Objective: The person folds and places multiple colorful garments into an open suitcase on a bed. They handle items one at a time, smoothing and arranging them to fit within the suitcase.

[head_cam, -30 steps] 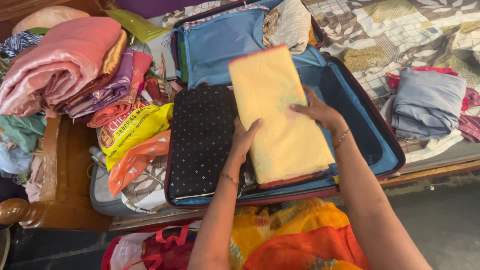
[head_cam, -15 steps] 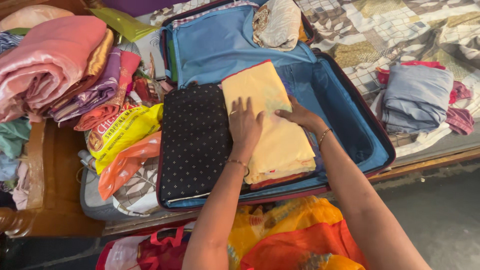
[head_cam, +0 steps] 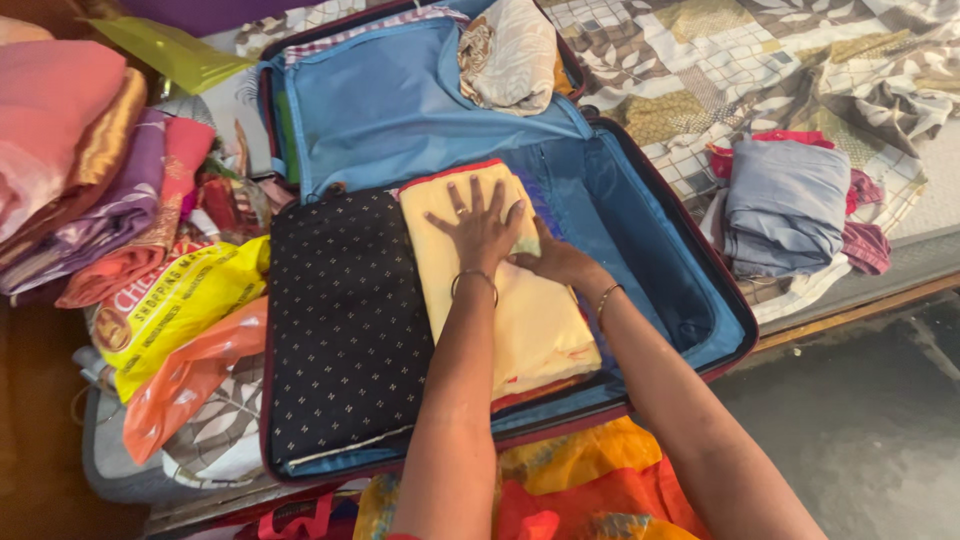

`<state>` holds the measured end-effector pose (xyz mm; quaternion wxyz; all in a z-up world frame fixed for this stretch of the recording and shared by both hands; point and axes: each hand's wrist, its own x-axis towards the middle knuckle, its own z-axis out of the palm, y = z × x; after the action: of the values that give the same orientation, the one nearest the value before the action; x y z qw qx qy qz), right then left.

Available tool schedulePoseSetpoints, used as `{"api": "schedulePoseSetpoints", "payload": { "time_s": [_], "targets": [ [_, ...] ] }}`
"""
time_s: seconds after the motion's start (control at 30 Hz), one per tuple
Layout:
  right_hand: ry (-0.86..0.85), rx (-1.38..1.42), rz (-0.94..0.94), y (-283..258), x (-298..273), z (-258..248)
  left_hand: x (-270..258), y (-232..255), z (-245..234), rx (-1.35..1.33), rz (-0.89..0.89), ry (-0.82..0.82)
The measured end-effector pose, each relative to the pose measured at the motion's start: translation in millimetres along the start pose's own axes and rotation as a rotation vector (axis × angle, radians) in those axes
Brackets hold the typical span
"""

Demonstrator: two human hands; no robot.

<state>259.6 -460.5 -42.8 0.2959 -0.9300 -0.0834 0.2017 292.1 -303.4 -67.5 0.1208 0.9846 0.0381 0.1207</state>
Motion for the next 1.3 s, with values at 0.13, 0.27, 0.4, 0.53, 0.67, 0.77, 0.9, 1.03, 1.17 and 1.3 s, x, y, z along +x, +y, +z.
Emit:
{"api": "schedulePoseSetpoints", "payload": {
  "time_s": [0.13,0.27,0.4,0.53,0.67,0.77,0.9,1.03,1.17,1.3],
  "targets": [
    [0.19,-0.23,-0.02,-17,-25,0,-1,-7,13,0.0,0.028,0.062],
    [0.391,-0.318,-0.305,-31,-55,-7,-3,-6,13,-0.009,0.047,0.133],
    [0.043,-0.589,-0.258,-32,-102,4,-7,-4,9,-0.01,0.039,0.12],
    [0.008,-0.71,-0.301,-35,-134,15,-13,0,3,-0.011,0.046,0.123],
    [-0.125,-0.715,-0.269,-36,-142,19,-26,-1,4,-0.021,0.048,0.132],
    [-0.18,-0.7,-0.263,-40,-140,21,-31,-2,5,-0.039,0.057,0.155],
    [-0.208,-0.713,-0.232,-44,-134,25,-25,-2,2,-0.033,0.071,0.117],
    [-0.181,-0.661,-0.217,-43,-130,25,-18,-1,-11,-0.058,0.041,-0.006],
    [-0.078,-0.589,-0.269,-33,-131,31,-28,-1,-13,-0.06,0.065,-0.01],
    [-0.033,-0.554,-0.292,-20,-128,39,-46,-4,-5,-0.04,0.087,-0.048]
  ]
}}
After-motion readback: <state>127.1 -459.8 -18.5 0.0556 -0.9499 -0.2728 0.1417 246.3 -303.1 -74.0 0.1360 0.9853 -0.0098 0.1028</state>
